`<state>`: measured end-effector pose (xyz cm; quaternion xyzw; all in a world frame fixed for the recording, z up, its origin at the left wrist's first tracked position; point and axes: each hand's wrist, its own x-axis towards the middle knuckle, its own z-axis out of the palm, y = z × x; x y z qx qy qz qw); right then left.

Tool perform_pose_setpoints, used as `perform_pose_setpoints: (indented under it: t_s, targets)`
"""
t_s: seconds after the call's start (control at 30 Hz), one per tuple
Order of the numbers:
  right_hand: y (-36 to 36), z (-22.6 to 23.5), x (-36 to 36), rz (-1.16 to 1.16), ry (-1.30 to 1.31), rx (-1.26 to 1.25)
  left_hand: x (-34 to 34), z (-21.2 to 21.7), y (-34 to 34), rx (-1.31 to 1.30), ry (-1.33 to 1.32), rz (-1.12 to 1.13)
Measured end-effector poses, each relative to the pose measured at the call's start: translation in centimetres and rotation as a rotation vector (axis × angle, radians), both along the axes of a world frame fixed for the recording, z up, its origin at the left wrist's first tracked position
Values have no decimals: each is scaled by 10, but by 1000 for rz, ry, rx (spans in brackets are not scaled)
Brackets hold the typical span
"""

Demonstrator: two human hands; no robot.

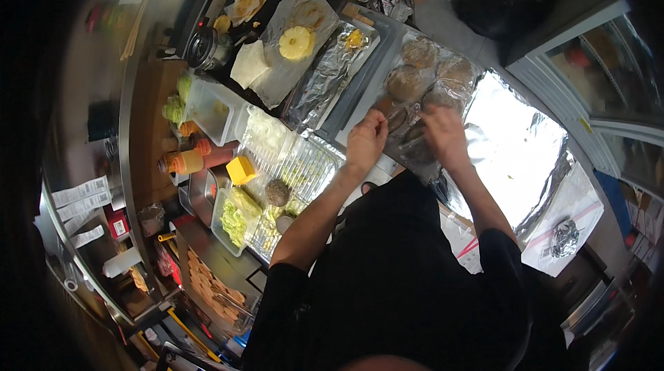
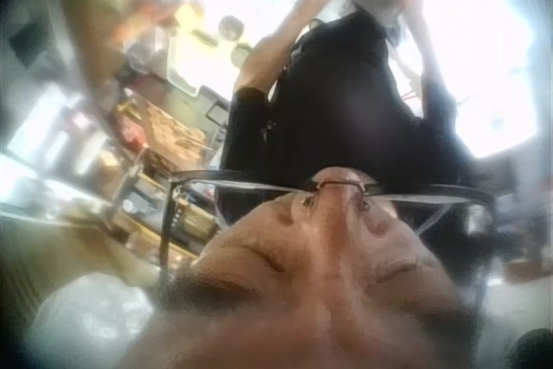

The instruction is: The person assembles burritos by placing shredded lettuce and cooked meat patties onto tortillas, then rolling them up. The person uses tongs to handle the meat and places the finished burritos on a tray.

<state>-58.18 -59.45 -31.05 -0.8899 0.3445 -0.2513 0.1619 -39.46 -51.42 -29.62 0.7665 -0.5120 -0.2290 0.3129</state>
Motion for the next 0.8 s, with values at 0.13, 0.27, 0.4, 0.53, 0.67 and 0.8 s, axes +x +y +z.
perform_pose_setpoints:
  t_s: [0.13, 0.27, 0.4, 0.53, 0.67, 0.8]
  targets:
    - [4, 0, 39, 234, 241, 12, -14, 2, 6, -75, 109, 58]
    - [-4, -16, 51, 313, 334, 152, -12, 5, 19, -24, 95, 92]
    - [-16, -6, 53, 388, 158, 393, -3, 5, 43, -33, 51, 98]
    - [-16, 8, 64, 406, 174, 532, 3, 1, 62, -22, 11, 57]
    - [-16, -2, 63, 372, 140, 774, 13, -6, 79, -101, 54, 76]
    - [-16, -17, 58, 383, 20, 957, 24, -1, 96, -101, 92, 99]
